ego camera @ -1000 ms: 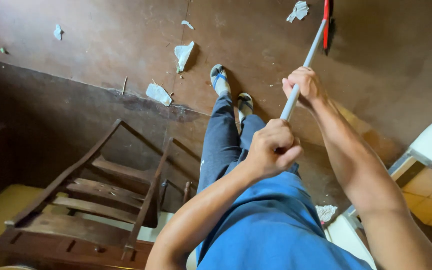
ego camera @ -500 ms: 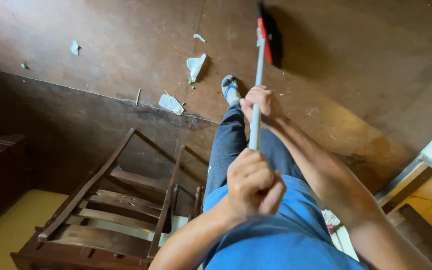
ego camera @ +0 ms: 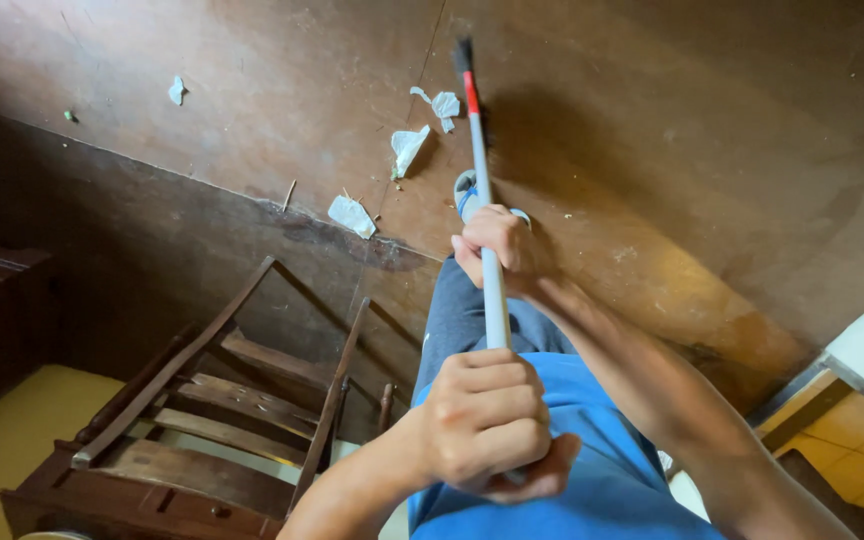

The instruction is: The person sweeps a wooden floor in a bedroom using a broom. They gather scattered pieces of white paper and debris into a pile while moving around furniture and beds.

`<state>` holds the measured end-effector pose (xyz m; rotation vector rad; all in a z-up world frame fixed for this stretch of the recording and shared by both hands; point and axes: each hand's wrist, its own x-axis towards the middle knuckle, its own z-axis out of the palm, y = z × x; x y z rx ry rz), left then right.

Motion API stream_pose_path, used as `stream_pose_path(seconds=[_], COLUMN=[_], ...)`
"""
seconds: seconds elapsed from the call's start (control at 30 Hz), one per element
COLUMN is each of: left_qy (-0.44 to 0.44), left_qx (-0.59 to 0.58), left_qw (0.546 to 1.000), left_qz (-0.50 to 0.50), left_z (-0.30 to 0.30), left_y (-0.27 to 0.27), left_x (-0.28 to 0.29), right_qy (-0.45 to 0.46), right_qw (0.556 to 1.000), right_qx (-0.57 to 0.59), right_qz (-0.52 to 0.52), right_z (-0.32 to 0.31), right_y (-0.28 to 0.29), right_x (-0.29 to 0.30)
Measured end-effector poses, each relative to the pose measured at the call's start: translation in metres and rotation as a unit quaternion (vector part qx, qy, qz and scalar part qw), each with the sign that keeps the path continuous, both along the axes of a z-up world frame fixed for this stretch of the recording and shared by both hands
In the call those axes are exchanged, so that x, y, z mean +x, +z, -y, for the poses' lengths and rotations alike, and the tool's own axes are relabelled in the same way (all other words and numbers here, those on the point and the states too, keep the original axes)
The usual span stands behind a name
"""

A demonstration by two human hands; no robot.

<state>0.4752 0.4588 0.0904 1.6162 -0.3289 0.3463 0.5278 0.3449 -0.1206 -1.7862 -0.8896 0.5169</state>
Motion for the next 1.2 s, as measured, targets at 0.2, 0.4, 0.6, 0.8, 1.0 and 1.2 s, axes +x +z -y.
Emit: stream_pose_path(seconds=[0.2,0.4,0.6,0.8,1.0,1.2], left_qy=[0.034,0.059,0.11,0.115,0.054,-0.015], left_qx=[-0.07,-0.068,0.012,0.072,0.018,-0.05], left_qw=[0.996,0.988,0.989,0.989,0.998,0.998], left_qz=[-0.045,-0.124,-0.094,-0.05,0.014,0.023], left_z=[0.01,0.014,0.034,0.074,0.126,0.196], left_y=[-0.011,-0.035,-0.059,-0.04,0.004,0.027], left_x=[-0.004,0.002,-0.008,0.003,0.024,0.063], right_qy=[-0.038,-0.031,-0.044,0.017,0.034,-0.021], right_qw=[0.994,0.99,0.998,0.994,0.992,0.999], right_qx=[-0.069,-0.113,0.032,0.057,0.072,0.019], right_qz=[0.078,0.076,-0.04,-0.096,-0.095,-0.014], right_z=[0.025,0.048,0.032,0.034,0.084,0.197], right_y=[-0.018,-0.082,-0.108,-0.087,-0.008,0.008], right_x=[0.002,0.003,-0.01,-0.008,0.02,0.052])
